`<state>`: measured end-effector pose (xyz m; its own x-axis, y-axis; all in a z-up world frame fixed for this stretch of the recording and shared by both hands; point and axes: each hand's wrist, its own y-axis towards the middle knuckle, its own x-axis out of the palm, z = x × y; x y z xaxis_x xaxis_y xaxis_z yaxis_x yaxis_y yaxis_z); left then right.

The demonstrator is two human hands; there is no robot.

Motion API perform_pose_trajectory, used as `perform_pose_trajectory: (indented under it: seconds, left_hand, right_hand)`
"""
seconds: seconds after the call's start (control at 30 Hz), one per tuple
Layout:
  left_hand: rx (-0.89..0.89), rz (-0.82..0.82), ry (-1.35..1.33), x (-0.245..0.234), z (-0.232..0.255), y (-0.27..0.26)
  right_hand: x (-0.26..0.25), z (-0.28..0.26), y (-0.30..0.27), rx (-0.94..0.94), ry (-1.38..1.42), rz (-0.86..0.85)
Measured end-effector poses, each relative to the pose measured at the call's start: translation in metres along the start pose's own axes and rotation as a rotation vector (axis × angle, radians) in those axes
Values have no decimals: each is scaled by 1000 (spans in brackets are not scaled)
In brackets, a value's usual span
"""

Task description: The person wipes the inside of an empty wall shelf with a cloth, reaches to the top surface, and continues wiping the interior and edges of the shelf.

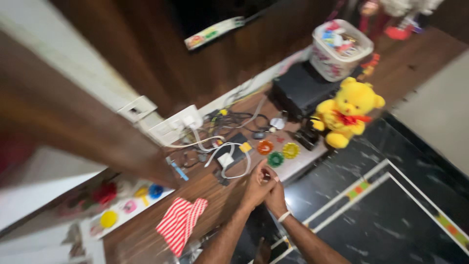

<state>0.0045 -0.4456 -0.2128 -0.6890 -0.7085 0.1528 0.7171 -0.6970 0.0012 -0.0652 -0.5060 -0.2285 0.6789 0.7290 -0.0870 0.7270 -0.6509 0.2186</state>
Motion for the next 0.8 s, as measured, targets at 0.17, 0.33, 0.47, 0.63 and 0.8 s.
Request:
perform_pose_trajectory:
  seconds: [0.17,0.33,0.47,0.63,0.8]
  left_hand:
    - [-30,148,-15,-60,35,-49]
    - [19,342,172,-103,95,-105]
    - [11,458,194,-138,141,-140]
    - [77,560,180,-175,169,-170]
    - [100,611,228,-220,201,-191]
  right_hand:
    - [49,-32,-10,26,28,-246]
    - [107,-81,-28,69,77,-482]
    - [150,-112,-45,-51,66,-571]
    - [197,-126,-60,-78,171,-682]
    - [235,-160,-66,-45,193,-776]
